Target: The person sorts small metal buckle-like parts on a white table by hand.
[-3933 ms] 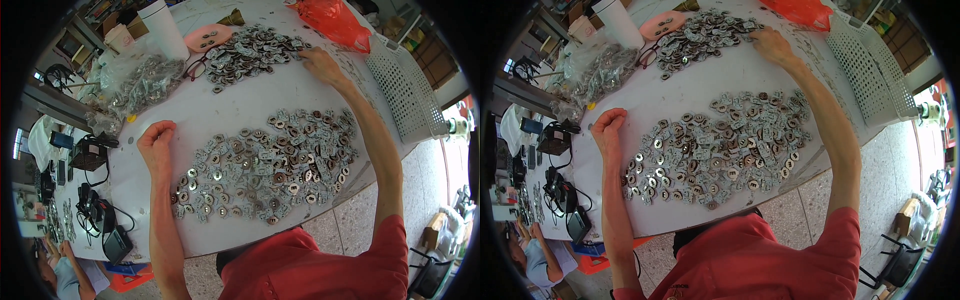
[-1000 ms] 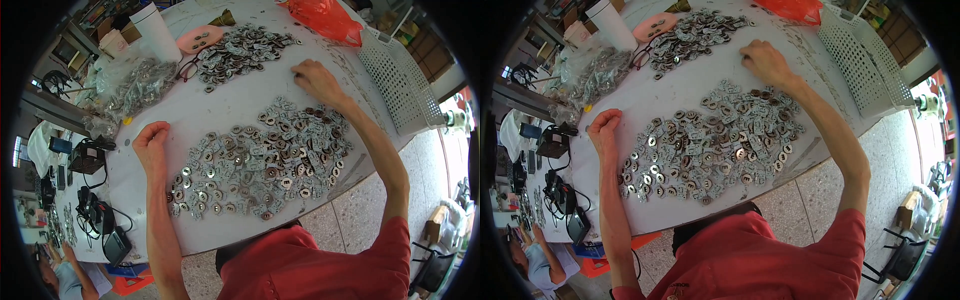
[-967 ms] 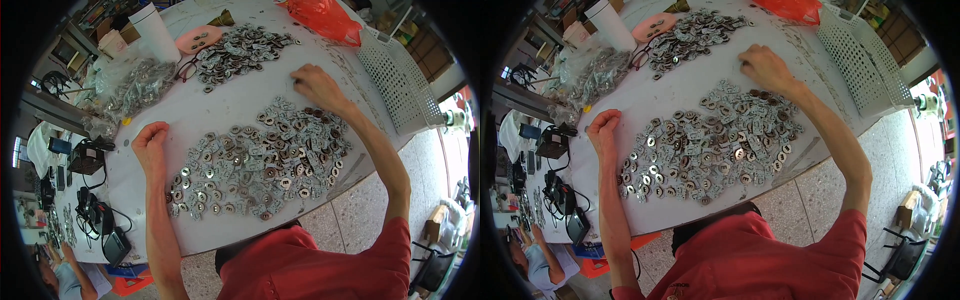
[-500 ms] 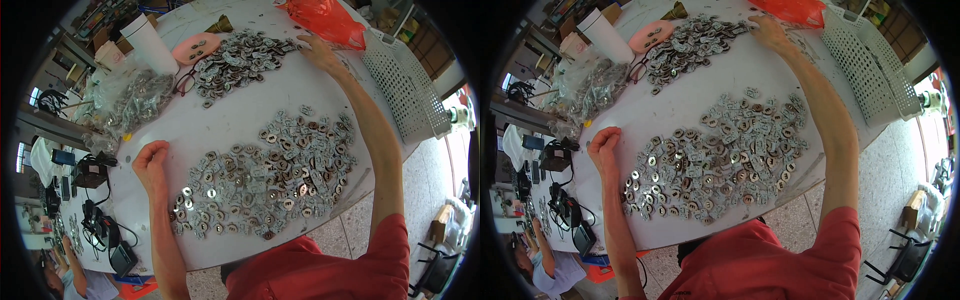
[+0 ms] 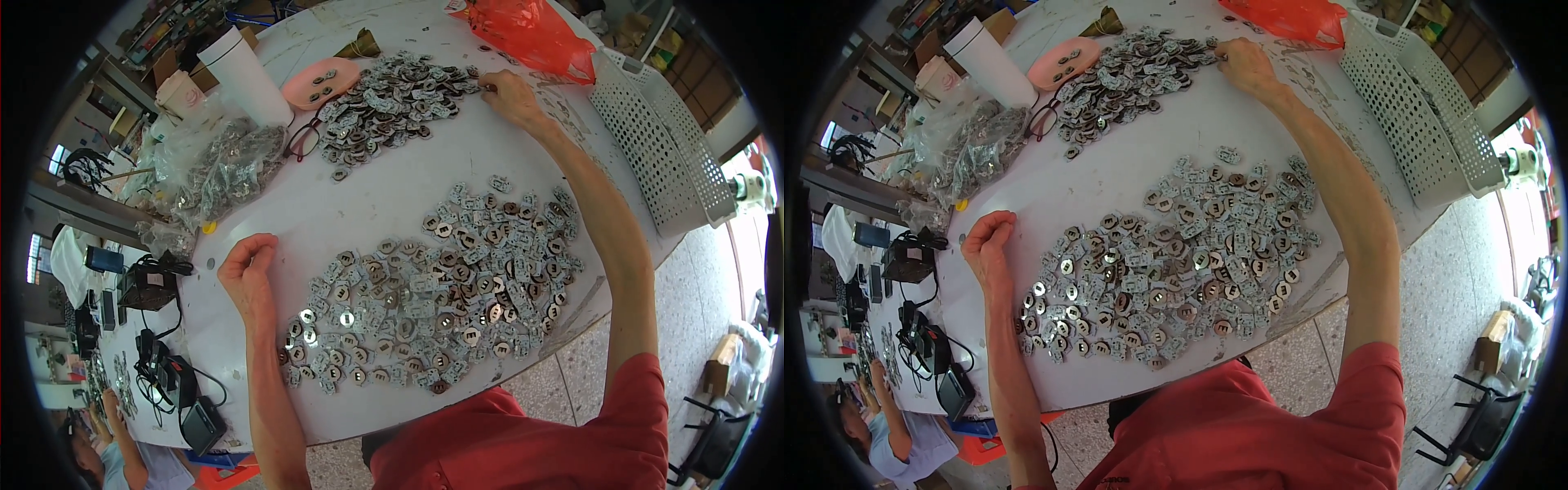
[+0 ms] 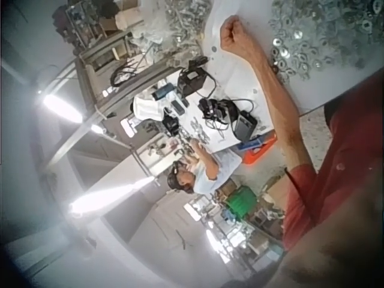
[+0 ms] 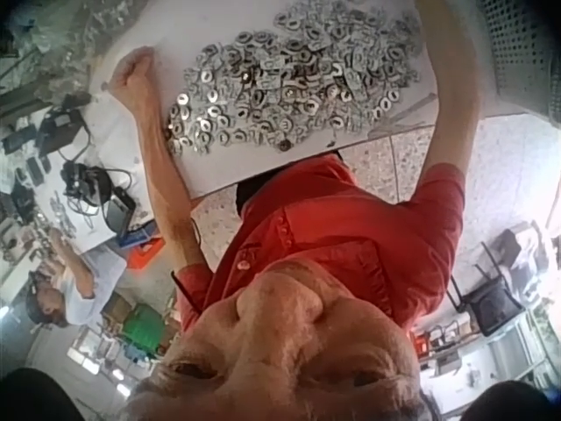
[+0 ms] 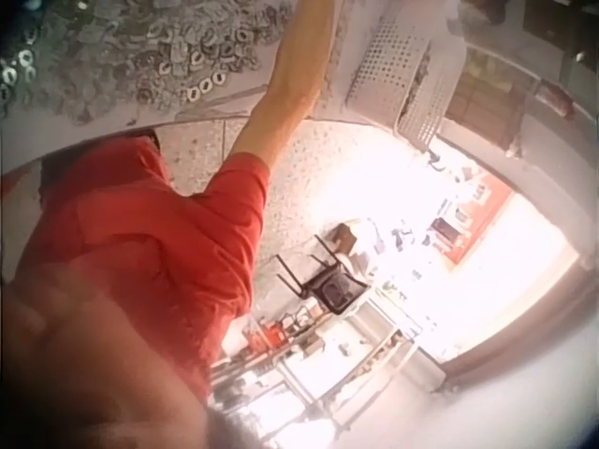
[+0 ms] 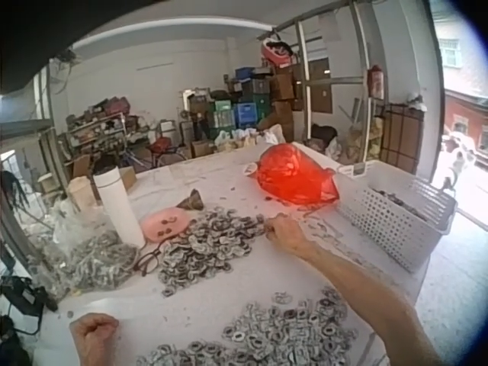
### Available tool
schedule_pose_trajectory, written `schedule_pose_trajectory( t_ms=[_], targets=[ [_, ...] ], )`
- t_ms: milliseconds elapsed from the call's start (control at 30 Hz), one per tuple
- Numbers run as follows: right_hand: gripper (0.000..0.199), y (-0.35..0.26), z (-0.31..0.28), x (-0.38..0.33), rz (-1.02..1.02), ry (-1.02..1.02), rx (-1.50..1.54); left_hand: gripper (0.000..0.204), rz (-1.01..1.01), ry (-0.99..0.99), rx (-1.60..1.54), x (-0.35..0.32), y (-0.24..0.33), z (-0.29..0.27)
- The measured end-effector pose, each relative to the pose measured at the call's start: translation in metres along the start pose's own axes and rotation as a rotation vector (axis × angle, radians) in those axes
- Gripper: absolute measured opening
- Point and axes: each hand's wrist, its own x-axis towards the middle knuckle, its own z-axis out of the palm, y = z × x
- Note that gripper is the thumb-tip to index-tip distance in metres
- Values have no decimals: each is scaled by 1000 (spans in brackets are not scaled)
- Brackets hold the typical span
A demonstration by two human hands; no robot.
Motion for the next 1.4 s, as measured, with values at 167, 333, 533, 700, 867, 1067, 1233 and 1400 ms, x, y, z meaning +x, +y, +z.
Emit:
schedule_pose_trajectory(
  t_ms=[167, 333, 533, 700, 867, 1067, 1233, 1400],
  targets=[
    [31, 7, -19, -11, 108, -104, 215, 13, 0, -11, 21, 1, -1, -1],
    [31, 5, -41, -27, 210, -201, 493, 14, -3, -7, 26, 1, -3, -5],
    [30, 29, -50, -35, 261, -93, 441, 14, -4, -25, -14, 2, -4, -1],
    [31, 10, -42, -41, 88, -87, 296, 14, -14, -21, 6, 1, -2, -4],
    [27, -3, -43, -53, -34, -131, 172, 15, 10, -26, -1, 2, -4, -3],
    [20, -37, -70, -86, -70, -255, 187, 15, 7, -27, -29, 3, -8, -2],
    [24, -78, -98, -89, -1, -575, 342, 14, 6, 1, -8, 2, -9, -9],
    [29, -64, -47, -46, -87, -272, 353, 14, 21, -6, -7, 2, -5, -2]
  ],
)
